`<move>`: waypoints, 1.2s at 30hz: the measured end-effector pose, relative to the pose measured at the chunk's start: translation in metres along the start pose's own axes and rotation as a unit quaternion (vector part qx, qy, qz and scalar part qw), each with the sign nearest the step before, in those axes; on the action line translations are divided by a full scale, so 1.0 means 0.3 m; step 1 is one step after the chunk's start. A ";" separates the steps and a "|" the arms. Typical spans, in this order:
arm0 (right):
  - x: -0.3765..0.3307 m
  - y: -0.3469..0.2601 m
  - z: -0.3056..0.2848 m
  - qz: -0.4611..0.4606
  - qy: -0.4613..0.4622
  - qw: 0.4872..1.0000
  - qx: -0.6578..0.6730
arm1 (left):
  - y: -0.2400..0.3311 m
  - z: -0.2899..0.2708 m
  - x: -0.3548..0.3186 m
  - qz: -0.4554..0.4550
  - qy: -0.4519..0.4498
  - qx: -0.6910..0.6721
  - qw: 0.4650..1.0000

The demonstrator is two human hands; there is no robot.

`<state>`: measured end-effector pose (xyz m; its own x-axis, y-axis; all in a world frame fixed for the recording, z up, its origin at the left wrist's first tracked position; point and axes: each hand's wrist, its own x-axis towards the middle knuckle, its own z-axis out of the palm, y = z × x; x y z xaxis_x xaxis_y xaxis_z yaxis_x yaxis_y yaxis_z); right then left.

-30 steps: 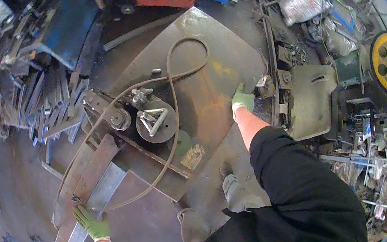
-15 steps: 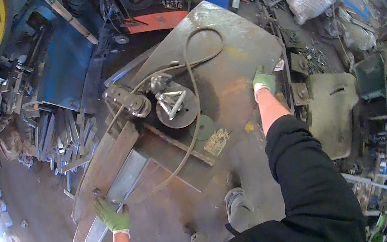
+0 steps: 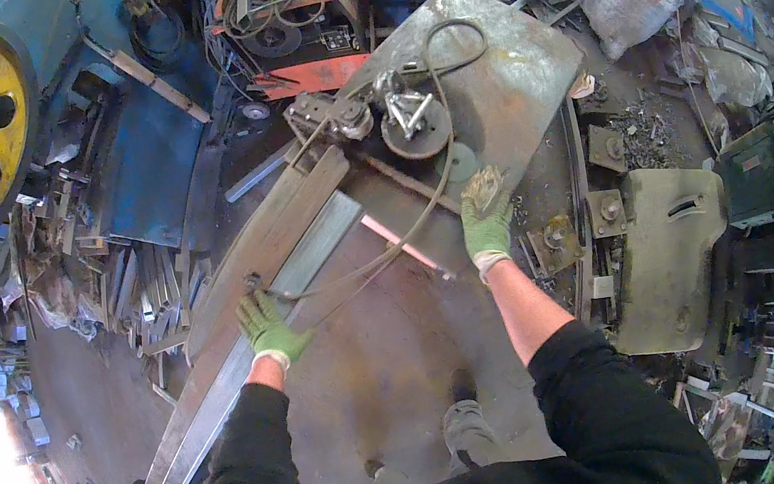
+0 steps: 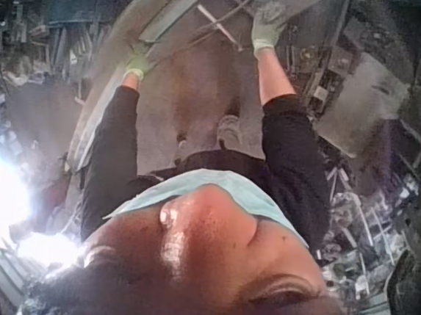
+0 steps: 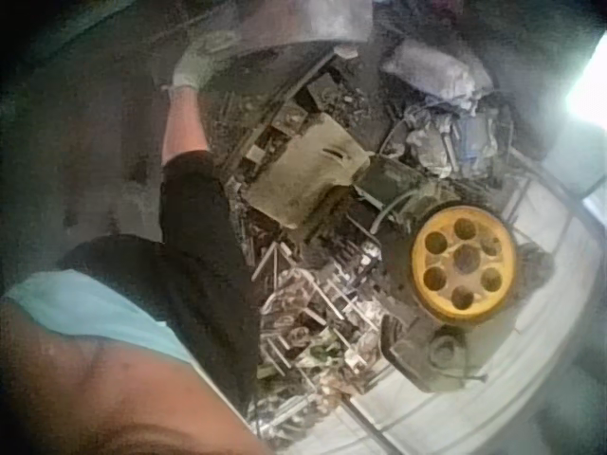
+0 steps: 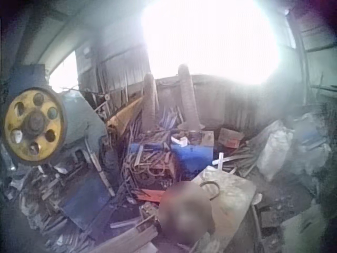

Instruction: The person moves a large flat metal sheet across a cluttered workshop floor, then picks up and repositions a metal frame structure. The person also handles a long metal bar and places it on a workbench. The person wears gloves and moves among scattered metal pieces and equipment.

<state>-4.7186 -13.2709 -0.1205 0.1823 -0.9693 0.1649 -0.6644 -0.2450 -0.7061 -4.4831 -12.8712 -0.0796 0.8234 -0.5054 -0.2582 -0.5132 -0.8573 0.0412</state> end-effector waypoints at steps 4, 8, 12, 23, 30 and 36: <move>-0.183 -0.136 0.049 0.119 0.010 0.993 -0.008 | -0.030 -0.042 -0.008 0.069 -0.021 -0.019 0.997; -0.358 -0.265 0.049 0.084 0.001 0.995 0.057 | -0.177 -0.106 -0.044 0.085 -0.037 -0.014 0.996; -0.640 -0.227 0.110 0.127 0.059 0.989 -0.037 | -0.469 -0.094 -0.253 0.120 -0.050 -0.026 0.991; -1.202 -0.425 -0.022 0.092 0.051 0.985 -0.138 | -0.834 -0.070 -0.537 0.178 -0.067 0.004 0.982; -1.598 -0.607 -0.063 0.153 0.004 0.981 -0.115 | -1.299 -0.106 -0.684 0.207 -0.100 -0.033 0.973; -1.563 -0.613 -0.081 0.174 0.014 0.979 -0.106 | -1.757 -0.079 -0.704 0.153 0.242 -0.171 0.943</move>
<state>-4.6996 -12.7719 -0.0512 -0.1000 -0.9942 -0.0395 -0.8189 0.1048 -0.5643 -4.3807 -12.3149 -0.0239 0.7058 -0.6496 0.2825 -0.7048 -0.6041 0.3718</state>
